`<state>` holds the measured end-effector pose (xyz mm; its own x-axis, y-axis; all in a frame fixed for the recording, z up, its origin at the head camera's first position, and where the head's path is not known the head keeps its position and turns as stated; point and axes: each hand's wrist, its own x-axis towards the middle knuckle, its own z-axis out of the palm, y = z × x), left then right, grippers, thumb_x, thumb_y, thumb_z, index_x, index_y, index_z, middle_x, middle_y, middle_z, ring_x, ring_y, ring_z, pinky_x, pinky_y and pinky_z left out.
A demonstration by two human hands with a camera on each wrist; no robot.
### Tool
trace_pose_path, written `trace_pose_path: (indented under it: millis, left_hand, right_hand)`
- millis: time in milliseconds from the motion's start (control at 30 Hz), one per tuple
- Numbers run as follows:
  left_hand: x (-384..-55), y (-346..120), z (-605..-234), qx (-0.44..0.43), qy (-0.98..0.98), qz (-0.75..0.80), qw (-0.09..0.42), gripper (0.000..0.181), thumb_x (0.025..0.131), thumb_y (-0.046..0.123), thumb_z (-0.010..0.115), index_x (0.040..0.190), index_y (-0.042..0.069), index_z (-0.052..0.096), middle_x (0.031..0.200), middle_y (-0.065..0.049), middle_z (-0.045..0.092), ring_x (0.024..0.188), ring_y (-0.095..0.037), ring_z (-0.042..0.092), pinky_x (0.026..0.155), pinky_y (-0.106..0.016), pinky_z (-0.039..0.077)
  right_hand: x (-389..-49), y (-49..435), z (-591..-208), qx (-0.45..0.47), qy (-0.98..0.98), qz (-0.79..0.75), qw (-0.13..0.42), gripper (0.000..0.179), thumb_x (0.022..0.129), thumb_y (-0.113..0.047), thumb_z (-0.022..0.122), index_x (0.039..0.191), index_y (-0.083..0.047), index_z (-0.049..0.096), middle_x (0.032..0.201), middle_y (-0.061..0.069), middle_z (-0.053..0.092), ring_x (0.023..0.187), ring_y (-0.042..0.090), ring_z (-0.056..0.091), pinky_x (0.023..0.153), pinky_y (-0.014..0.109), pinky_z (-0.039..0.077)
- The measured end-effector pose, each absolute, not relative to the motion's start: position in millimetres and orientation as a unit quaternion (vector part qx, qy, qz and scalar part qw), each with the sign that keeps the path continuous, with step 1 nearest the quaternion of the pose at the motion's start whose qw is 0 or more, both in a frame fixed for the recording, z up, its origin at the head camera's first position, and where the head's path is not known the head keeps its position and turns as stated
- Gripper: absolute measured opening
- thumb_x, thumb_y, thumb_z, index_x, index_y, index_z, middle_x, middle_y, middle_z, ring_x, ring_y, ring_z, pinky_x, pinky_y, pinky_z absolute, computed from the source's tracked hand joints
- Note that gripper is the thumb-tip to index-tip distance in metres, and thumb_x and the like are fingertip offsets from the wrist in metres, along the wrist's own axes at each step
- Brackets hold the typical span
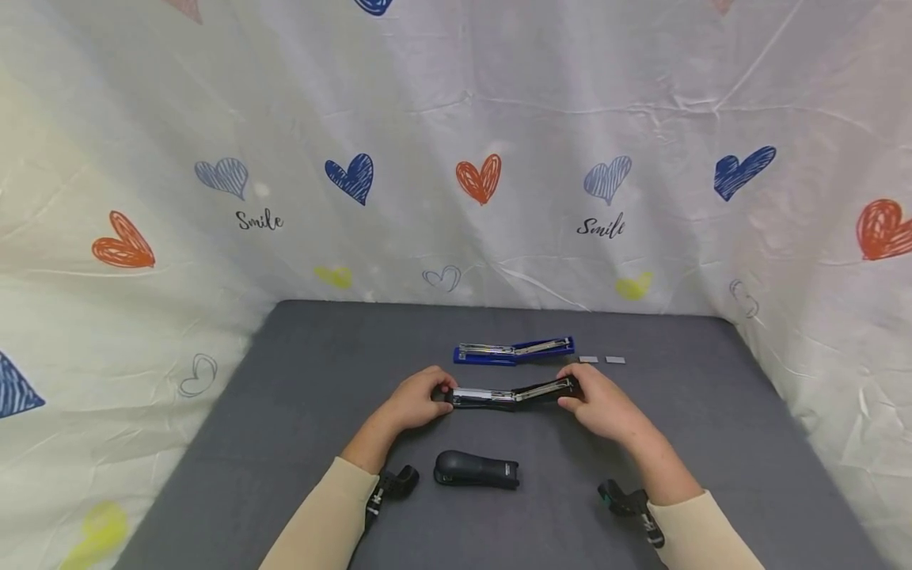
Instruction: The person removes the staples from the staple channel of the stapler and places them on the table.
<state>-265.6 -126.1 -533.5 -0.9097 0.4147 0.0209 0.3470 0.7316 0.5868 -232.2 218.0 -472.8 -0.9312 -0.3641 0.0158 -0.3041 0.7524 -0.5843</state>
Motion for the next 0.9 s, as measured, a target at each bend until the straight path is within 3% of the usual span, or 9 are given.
trace_pose_path:
  millis: [300, 433, 633, 767, 900]
  left_hand:
    - [-268.7, -125.9, -531.7, 0.198, 0.928, 0.310, 0.058, 0.025, 0.090, 0.019, 0.079, 0.113, 0.017, 0.072, 0.100, 0.007, 0.056, 0.090, -0.014, 0.055, 0.086, -0.038, 0.047]
    - [-267.1, -125.8, -532.4, 0.195, 0.927, 0.315, 0.058, 0.025, 0.089, 0.018, 0.080, 0.112, 0.017, 0.072, 0.099, 0.006, 0.056, 0.090, -0.014, 0.055, 0.086, -0.039, 0.047]
    - [-266.9, -127.2, -532.8, 0.191, 0.925, 0.321, 0.061, 0.025, 0.088, 0.018, 0.080, 0.112, 0.017, 0.072, 0.099, 0.006, 0.057, 0.090, -0.015, 0.055, 0.086, -0.040, 0.047]
    - [-267.9, -127.6, -533.6, 0.194, 0.924, 0.324, 0.059, 0.025, 0.088, 0.018, 0.080, 0.112, 0.017, 0.072, 0.099, 0.006, 0.057, 0.089, -0.015, 0.055, 0.086, -0.040, 0.047]
    - [-267.7, -126.5, -533.8, 0.193, 0.923, 0.328, 0.061, 0.025, 0.088, 0.018, 0.080, 0.112, 0.017, 0.072, 0.098, 0.007, 0.056, 0.088, -0.015, 0.055, 0.085, -0.040, 0.047]
  right_hand:
    - [-233.1, 216.8, -465.6, -0.179, 0.942, -0.278, 0.052, 0.041, 0.097, -0.017, 0.073, 0.131, 0.003, 0.061, 0.130, 0.024, 0.058, 0.116, 0.042, 0.058, 0.092, 0.058, 0.047]
    - [-228.4, 205.1, -456.5, -0.188, 0.950, -0.249, 0.005, 0.044, 0.096, -0.022, 0.075, 0.132, 0.001, 0.064, 0.128, 0.020, 0.060, 0.121, 0.045, 0.054, 0.096, 0.061, 0.044]
    - [-226.3, 170.3, -450.8, -0.217, 0.942, -0.245, -0.070, 0.033, 0.095, -0.019, 0.076, 0.124, -0.004, 0.071, 0.116, 0.011, 0.066, 0.107, 0.034, 0.060, 0.089, 0.053, 0.048]
    - [-228.6, 147.8, -454.9, -0.227, 0.938, -0.255, -0.053, 0.029, 0.095, -0.015, 0.075, 0.121, -0.005, 0.072, 0.105, 0.004, 0.066, 0.090, 0.020, 0.063, 0.077, 0.042, 0.052]
    - [-229.7, 130.3, -463.3, -0.236, 0.939, -0.249, -0.017, 0.021, 0.095, -0.013, 0.075, 0.114, -0.005, 0.076, 0.092, -0.001, 0.062, 0.077, 0.011, 0.055, 0.069, 0.035, 0.049]
